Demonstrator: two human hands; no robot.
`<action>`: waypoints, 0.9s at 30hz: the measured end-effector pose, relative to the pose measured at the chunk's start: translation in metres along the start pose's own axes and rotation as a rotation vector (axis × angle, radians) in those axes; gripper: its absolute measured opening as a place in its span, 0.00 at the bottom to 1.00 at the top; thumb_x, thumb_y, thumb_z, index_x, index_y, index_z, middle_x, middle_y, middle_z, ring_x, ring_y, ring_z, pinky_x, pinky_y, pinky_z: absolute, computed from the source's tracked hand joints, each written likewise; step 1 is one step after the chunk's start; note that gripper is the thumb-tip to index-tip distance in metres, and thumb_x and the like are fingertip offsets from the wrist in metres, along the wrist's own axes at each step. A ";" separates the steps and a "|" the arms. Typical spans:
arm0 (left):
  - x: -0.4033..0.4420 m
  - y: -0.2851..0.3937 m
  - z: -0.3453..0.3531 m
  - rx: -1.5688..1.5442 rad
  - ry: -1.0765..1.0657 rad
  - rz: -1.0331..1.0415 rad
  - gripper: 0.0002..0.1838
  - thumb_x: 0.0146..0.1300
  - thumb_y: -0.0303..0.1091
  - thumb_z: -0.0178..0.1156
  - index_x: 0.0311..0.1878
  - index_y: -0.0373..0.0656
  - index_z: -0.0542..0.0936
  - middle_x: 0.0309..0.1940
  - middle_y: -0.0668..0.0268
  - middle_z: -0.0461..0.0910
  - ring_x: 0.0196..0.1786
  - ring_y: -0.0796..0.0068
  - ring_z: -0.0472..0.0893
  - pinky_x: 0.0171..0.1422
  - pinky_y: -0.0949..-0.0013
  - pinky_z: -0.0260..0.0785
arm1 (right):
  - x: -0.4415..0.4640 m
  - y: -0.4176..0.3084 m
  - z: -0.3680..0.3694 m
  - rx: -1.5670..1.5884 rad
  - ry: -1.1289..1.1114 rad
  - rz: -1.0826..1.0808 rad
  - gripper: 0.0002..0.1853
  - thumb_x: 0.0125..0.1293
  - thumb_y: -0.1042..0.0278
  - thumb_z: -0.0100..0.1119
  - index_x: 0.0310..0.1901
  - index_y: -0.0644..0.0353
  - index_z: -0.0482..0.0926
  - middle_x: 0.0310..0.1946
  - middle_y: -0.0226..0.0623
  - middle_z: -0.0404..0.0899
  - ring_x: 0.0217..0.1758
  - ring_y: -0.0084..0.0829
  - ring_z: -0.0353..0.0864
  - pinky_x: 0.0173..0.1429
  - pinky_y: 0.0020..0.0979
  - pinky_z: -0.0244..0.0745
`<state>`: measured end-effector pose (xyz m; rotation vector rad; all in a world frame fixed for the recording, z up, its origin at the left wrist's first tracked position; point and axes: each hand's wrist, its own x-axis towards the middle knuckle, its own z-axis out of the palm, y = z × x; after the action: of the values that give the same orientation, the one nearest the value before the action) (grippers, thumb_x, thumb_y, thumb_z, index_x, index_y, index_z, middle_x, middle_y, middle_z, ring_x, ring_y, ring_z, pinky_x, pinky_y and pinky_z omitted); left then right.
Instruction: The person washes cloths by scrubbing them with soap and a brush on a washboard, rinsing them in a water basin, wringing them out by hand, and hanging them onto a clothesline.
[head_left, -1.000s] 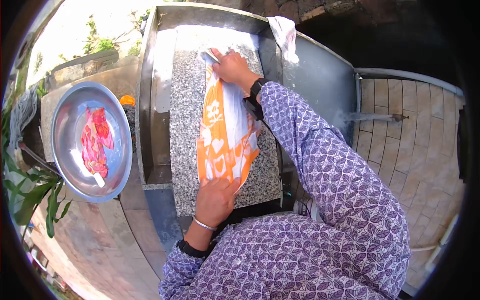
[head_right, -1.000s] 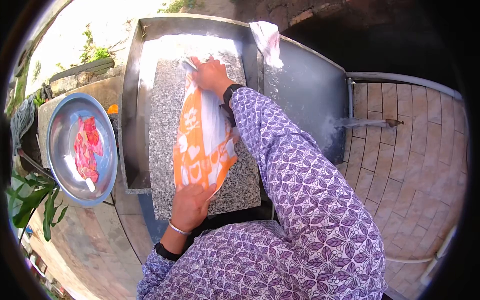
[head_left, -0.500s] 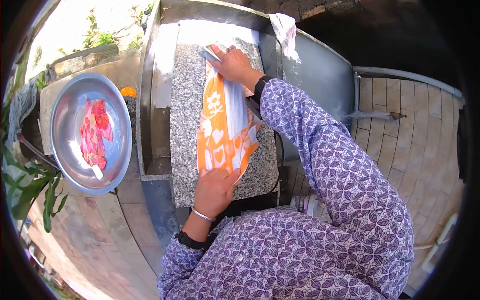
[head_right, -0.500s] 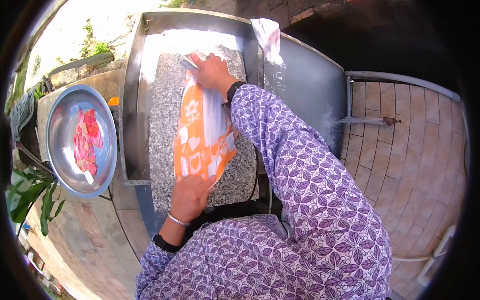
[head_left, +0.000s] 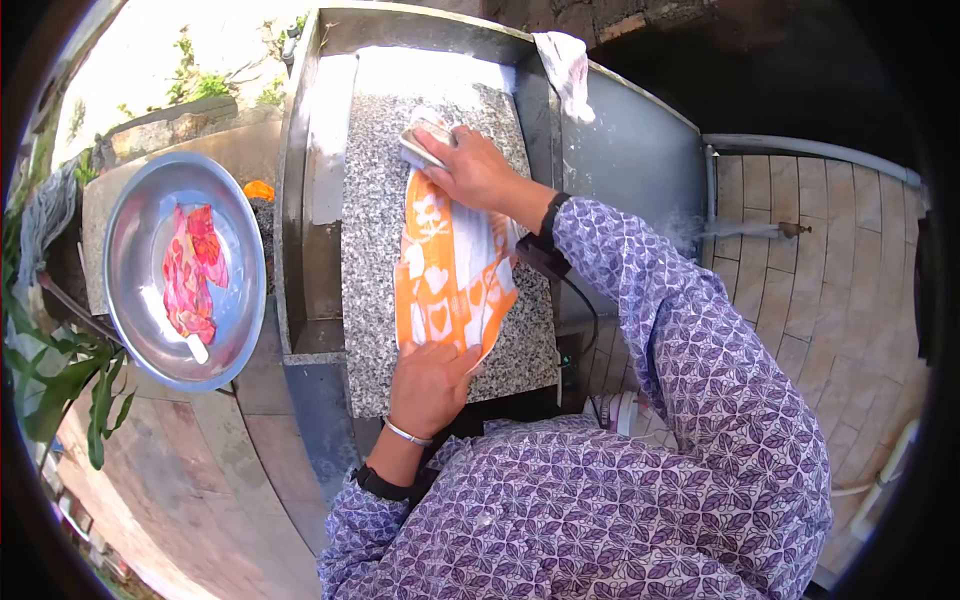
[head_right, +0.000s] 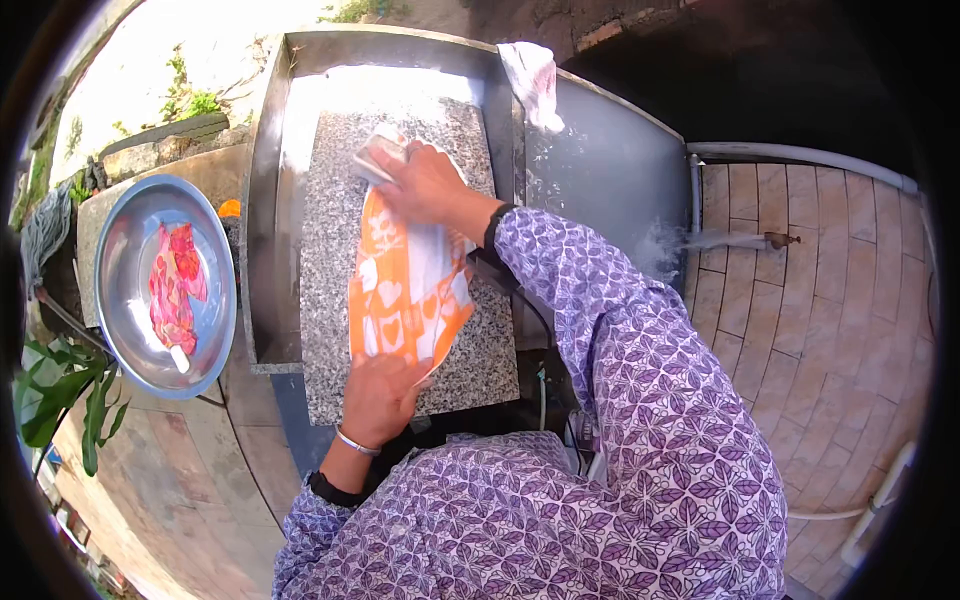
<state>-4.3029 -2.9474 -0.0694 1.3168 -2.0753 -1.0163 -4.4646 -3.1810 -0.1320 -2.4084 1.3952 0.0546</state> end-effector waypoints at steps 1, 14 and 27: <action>0.000 0.000 0.001 -0.013 -0.001 -0.001 0.10 0.57 0.38 0.62 0.42 0.50 0.82 0.24 0.70 0.72 0.32 0.69 0.75 0.40 0.62 0.58 | -0.043 -0.020 -0.007 -0.018 0.045 -0.184 0.32 0.61 0.55 0.56 0.68 0.39 0.64 0.51 0.61 0.71 0.48 0.53 0.76 0.52 0.48 0.71; 0.032 0.004 0.006 -0.174 0.207 -0.358 0.10 0.62 0.35 0.58 0.42 0.43 0.83 0.22 0.61 0.77 0.25 0.59 0.75 0.31 0.62 0.63 | 0.035 0.074 -0.018 0.072 0.032 0.127 0.31 0.64 0.52 0.53 0.69 0.43 0.63 0.47 0.58 0.76 0.53 0.52 0.75 0.58 0.42 0.68; 0.150 0.070 -0.028 -1.477 0.597 -0.192 0.21 0.73 0.42 0.49 0.56 0.33 0.74 0.48 0.62 0.79 0.48 0.78 0.78 0.51 0.73 0.70 | -0.243 0.280 0.027 0.026 0.480 0.878 0.39 0.57 0.58 0.56 0.72 0.46 0.55 0.51 0.59 0.76 0.56 0.54 0.76 0.61 0.42 0.68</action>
<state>-4.3851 -3.0746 0.0040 0.7725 -0.3989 -1.4767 -4.8226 -3.0954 -0.1865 -1.6544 2.5420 -0.3371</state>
